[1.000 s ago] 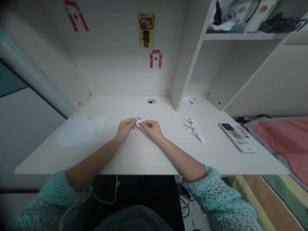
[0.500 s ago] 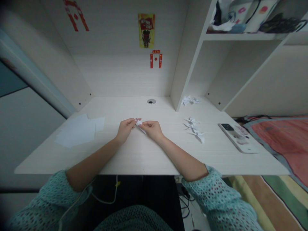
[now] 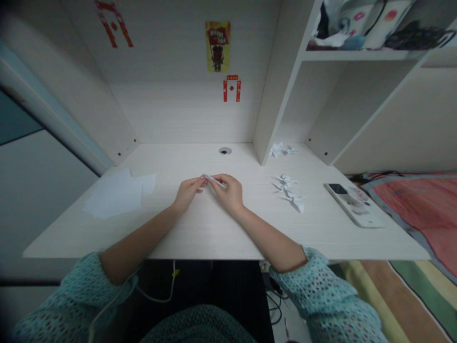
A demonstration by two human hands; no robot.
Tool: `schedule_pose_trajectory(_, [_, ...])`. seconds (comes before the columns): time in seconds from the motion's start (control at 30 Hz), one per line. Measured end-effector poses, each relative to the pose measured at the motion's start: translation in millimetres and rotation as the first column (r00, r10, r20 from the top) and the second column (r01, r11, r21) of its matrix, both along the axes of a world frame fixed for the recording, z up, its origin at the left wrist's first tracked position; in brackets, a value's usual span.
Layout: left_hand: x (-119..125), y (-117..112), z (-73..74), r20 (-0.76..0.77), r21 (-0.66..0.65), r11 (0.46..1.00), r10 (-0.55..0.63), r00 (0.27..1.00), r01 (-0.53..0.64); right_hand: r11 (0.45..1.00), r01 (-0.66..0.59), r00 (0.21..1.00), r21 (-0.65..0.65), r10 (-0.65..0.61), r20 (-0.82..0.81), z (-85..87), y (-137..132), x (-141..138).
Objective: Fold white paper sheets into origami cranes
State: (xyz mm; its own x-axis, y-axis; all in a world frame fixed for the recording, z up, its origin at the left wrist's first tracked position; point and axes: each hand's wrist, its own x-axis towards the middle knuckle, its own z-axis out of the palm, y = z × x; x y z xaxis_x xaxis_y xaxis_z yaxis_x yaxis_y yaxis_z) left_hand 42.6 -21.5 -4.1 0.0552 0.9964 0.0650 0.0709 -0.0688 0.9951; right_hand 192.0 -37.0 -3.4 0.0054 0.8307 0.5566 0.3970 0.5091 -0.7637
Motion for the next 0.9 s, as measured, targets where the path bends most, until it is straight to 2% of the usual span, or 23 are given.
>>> schedule_pose_trajectory(0.1, [2, -2, -0.1, -0.002, -0.016, 0.999, -0.048, 0.999, 0.048, 0.989, 0.053, 0.99, 0.141, -0.071, 0.121, -2.3, 3, 4])
schedule_pose_trajectory(0.2, [3, -2, 2.1, 0.033, 0.006, 0.998, -0.069, 0.997, 0.069, 0.973, 0.031, 0.969, 0.227, -0.085, 0.234, -4.6, 5, 7])
schedule_pose_trajectory(0.37, [-1, 2, 3.4, 0.106, -0.006, 0.999, -0.051, 0.993, 0.052, 0.956, -0.154, 0.943, 0.25, 0.066, 0.326, -3.9, 7, 9])
schedule_pose_trajectory(0.6, [0, 2, 3.1, 0.128, -0.006, 0.997, -0.072, 0.989, 0.073, 0.963, -0.163, 0.961, 0.216, 0.105, 0.256, -9.1, 13, 10])
schedule_pose_trajectory(0.77, [2, 0, 3.3, 0.114, 0.016, 0.998, -0.056, 0.992, 0.054, 0.959, -0.19, 0.975, 0.21, 0.16, 0.153, -12.9, 15, 9])
schedule_pose_trajectory(0.9, [2, -2, 5.6, 0.104, 0.022, 0.999, -0.037, 0.994, 0.035, 0.966, -0.184, 0.978, 0.182, 0.162, 0.131, -13.8, 17, 9])
